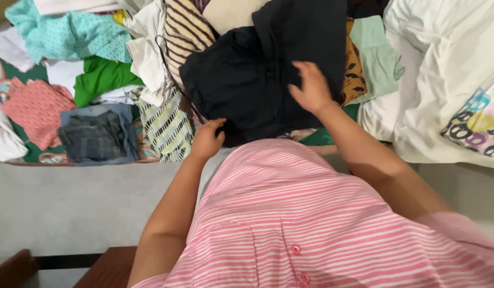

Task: The person folds several garments on a bed, including a pair of light blue jeans, a dark plaid shirt, a black garment, and a light blue polka-dotted top. Each item is smoothed and folded into a compact rectangle and placed in a growing stack.

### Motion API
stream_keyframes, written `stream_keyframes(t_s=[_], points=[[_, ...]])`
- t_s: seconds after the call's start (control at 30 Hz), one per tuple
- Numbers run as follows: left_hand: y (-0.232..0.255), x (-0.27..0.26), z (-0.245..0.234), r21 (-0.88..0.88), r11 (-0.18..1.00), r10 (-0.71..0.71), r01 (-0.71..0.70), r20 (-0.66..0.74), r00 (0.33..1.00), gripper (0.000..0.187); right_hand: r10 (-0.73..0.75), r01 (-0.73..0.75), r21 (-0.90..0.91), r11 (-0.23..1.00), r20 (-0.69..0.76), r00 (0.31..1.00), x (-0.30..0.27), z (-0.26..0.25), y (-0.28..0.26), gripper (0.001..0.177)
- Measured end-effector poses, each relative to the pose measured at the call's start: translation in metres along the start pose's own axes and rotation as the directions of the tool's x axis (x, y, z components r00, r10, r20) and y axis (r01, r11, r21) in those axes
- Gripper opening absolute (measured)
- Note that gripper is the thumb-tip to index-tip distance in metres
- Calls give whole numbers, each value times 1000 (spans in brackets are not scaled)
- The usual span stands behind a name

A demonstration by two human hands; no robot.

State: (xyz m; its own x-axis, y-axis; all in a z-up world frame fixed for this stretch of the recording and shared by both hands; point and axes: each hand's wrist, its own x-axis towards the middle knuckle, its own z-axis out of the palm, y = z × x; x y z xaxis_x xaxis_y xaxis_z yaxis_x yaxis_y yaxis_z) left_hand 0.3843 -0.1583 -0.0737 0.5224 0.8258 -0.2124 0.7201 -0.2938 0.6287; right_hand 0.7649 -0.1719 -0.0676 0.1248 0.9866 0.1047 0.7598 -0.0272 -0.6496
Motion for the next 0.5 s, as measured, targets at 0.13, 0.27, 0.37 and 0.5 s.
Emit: stream_keyframes(t_s=[0.13,0.27,0.37,0.5], points=[[20,31,-26,-103,995,2,-5,-26,1000,43,187,-191,148,970,36,982,51,71,-7,68],[21,57,-34,-295,956,-4,-5,-31,999,41,438,-457,215,863,129,889,61,104,-5,21],[-3,76,-22,-533,833,-131,152,78,988,40,423,-396,714,577,154,893,56,123,30,12],[-18,109,-12,-654,742,-90,147,121,989,39,511,-316,889,331,113,852,35,70,61,7]])
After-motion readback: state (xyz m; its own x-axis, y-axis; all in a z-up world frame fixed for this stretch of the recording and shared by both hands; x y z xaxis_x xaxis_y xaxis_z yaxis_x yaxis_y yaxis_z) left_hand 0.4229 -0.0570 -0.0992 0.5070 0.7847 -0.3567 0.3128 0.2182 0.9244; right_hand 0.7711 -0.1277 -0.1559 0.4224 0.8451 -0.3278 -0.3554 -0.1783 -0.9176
